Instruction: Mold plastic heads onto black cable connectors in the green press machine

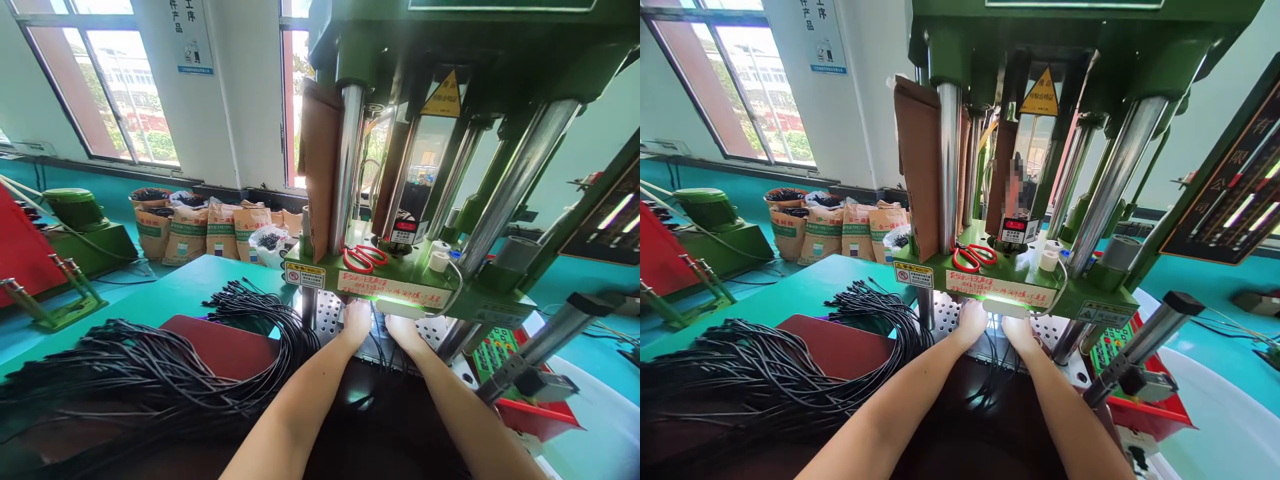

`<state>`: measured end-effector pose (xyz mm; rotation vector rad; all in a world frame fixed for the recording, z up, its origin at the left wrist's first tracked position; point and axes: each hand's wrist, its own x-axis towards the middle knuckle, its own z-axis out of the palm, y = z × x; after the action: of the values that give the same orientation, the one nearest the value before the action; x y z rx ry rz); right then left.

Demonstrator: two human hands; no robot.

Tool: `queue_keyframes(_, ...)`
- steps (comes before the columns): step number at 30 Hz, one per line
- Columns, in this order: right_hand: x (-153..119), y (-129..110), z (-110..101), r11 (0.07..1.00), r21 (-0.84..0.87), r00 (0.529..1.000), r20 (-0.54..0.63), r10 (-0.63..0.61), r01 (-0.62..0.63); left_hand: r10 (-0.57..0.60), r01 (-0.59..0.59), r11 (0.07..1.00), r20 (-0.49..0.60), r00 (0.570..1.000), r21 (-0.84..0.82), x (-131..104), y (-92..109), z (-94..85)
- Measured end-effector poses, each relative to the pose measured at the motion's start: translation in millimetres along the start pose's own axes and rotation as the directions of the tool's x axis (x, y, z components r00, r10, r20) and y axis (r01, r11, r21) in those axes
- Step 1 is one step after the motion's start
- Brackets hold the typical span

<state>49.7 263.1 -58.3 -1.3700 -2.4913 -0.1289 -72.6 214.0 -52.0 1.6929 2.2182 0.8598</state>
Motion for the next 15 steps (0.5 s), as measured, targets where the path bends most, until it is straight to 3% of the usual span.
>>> queue_keyframes(10,-5.9,-4.4,-9.0,0.986,0.015,0.986,0.024,-0.164,0.164,0.132,-0.129,0.983,0.014,0.991,-0.128,-12.1,13.8,2.4)
queue_keyframes(15,-3.3,-14.5,-0.9,0.99,0.011,0.99,0.022,-0.14,0.14,0.114,-0.107,0.963,0.012,0.993,-0.246,-13.0,10.1,7.4)
